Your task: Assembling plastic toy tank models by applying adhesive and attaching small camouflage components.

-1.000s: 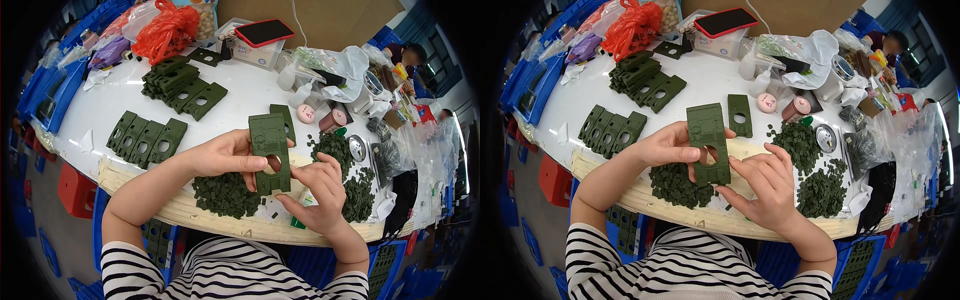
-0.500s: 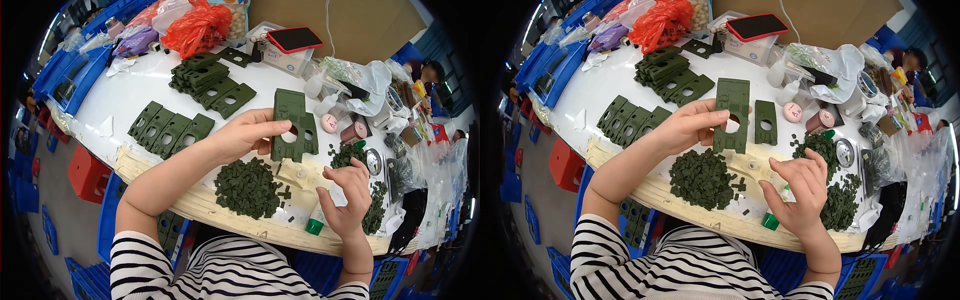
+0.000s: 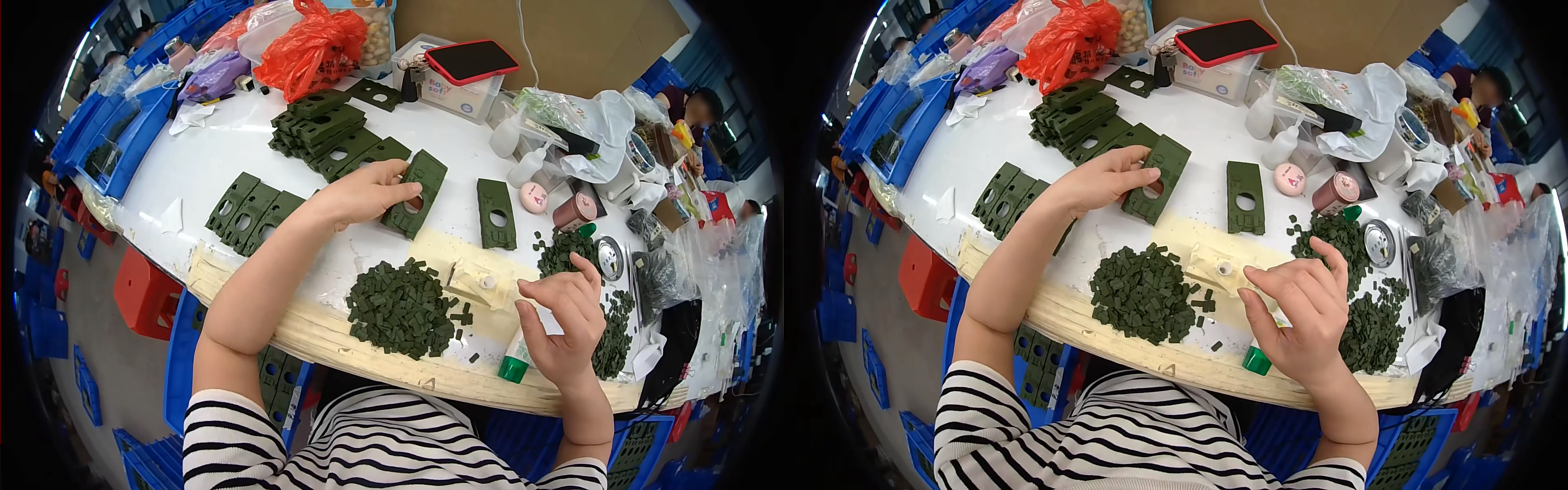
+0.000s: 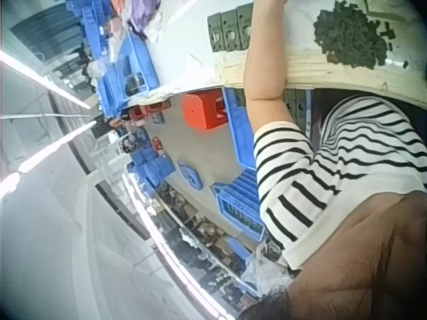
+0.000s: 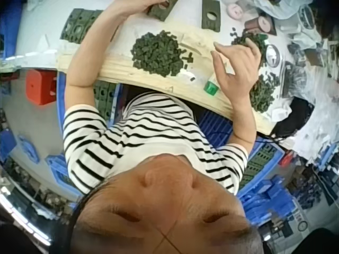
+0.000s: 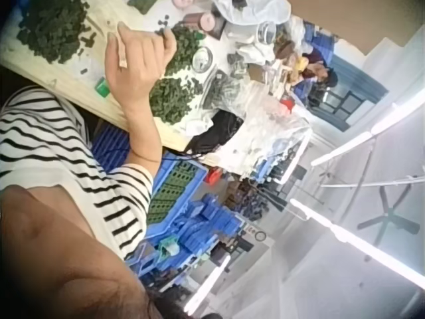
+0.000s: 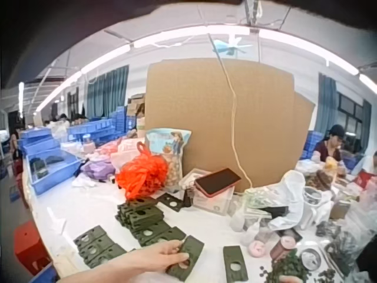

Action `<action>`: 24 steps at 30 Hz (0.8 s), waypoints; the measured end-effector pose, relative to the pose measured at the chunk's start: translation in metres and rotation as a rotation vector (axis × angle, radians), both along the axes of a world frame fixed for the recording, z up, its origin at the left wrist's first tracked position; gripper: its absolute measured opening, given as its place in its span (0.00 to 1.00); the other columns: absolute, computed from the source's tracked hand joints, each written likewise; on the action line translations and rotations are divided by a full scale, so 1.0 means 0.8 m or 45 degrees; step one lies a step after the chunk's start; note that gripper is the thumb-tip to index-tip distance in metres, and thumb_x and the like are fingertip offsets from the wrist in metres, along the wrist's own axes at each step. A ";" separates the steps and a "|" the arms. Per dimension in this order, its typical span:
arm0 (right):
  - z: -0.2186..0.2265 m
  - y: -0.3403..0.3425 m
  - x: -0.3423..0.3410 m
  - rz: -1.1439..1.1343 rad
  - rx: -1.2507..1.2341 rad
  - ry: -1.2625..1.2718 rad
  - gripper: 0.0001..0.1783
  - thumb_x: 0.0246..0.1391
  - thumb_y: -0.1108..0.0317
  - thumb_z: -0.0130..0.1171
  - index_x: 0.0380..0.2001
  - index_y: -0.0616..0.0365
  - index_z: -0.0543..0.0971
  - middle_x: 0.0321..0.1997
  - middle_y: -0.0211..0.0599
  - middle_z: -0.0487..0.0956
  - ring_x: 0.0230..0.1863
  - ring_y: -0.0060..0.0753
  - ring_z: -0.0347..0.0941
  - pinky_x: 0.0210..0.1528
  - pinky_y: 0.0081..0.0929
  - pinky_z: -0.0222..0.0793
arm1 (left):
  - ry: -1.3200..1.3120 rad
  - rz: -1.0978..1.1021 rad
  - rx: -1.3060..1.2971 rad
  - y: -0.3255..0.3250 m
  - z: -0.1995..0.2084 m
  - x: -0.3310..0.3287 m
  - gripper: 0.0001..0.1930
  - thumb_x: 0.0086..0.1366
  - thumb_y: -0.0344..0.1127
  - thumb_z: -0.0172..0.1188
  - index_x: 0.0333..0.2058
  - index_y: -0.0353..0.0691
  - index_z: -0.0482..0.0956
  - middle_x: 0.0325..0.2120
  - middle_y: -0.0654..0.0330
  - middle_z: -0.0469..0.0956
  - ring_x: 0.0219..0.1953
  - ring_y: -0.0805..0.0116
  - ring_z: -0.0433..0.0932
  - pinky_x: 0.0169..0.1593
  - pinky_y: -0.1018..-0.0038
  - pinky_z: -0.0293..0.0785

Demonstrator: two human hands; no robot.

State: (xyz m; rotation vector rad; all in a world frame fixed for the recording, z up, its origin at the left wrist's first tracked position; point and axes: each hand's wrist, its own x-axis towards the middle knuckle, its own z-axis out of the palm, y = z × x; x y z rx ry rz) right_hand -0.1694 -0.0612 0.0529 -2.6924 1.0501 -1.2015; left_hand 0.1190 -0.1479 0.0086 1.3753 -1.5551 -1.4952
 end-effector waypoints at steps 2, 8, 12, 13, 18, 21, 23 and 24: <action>0.000 0.001 -0.001 -0.002 0.001 0.008 0.11 0.37 0.74 0.67 0.29 0.55 0.81 0.22 0.28 0.75 0.28 0.30 0.71 0.54 0.42 0.61 | -0.022 0.026 0.005 -0.007 -0.005 0.002 0.16 0.67 0.43 0.51 0.48 0.40 0.70 0.34 0.67 0.78 0.31 0.83 0.71 0.31 0.84 0.63; -0.001 0.001 0.000 0.009 -0.001 0.014 0.10 0.37 0.74 0.67 0.29 0.54 0.81 0.21 0.28 0.75 0.27 0.29 0.71 0.54 0.43 0.61 | -0.051 0.172 -0.042 -0.022 -0.009 0.011 0.18 0.66 0.43 0.52 0.50 0.38 0.68 0.36 0.64 0.78 0.35 0.80 0.74 0.36 0.81 0.68; -0.002 0.002 0.001 0.008 0.004 0.017 0.10 0.37 0.74 0.67 0.29 0.54 0.81 0.21 0.27 0.75 0.27 0.29 0.71 0.55 0.43 0.60 | -0.037 0.212 -0.039 -0.021 -0.003 0.011 0.20 0.65 0.42 0.55 0.51 0.37 0.66 0.33 0.63 0.79 0.32 0.79 0.74 0.34 0.81 0.67; -0.002 0.002 0.001 0.004 0.006 0.019 0.10 0.37 0.74 0.67 0.29 0.54 0.81 0.21 0.27 0.76 0.27 0.29 0.72 0.55 0.43 0.60 | -0.038 0.202 -0.031 -0.018 0.001 0.008 0.21 0.64 0.42 0.55 0.51 0.37 0.66 0.32 0.63 0.79 0.32 0.79 0.74 0.34 0.80 0.67; -0.001 0.001 0.001 0.006 0.011 0.018 0.10 0.38 0.74 0.67 0.29 0.54 0.81 0.21 0.27 0.76 0.27 0.28 0.72 0.55 0.43 0.60 | 0.010 0.117 -0.039 -0.004 -0.004 -0.003 0.24 0.61 0.39 0.60 0.52 0.34 0.66 0.29 0.62 0.79 0.30 0.78 0.73 0.33 0.81 0.66; -0.001 0.002 0.001 0.005 0.013 0.021 0.10 0.37 0.74 0.67 0.29 0.54 0.81 0.21 0.27 0.76 0.27 0.28 0.72 0.55 0.43 0.60 | -0.237 0.220 -0.226 -0.003 -0.010 -0.010 0.25 0.57 0.39 0.63 0.49 0.30 0.69 0.25 0.63 0.76 0.27 0.77 0.71 0.31 0.80 0.67; -0.001 0.002 0.001 0.000 0.015 0.024 0.10 0.37 0.74 0.67 0.29 0.54 0.81 0.21 0.27 0.76 0.27 0.28 0.71 0.55 0.43 0.60 | -0.452 0.237 -0.299 -0.002 -0.006 -0.012 0.25 0.56 0.39 0.64 0.48 0.29 0.71 0.24 0.64 0.75 0.27 0.77 0.71 0.30 0.78 0.67; -0.001 0.002 0.001 0.002 0.013 0.024 0.10 0.37 0.74 0.67 0.29 0.54 0.81 0.21 0.27 0.76 0.27 0.28 0.71 0.55 0.43 0.60 | -0.494 0.222 -0.325 -0.002 -0.007 -0.011 0.25 0.56 0.39 0.64 0.48 0.29 0.71 0.23 0.64 0.74 0.26 0.77 0.70 0.29 0.78 0.67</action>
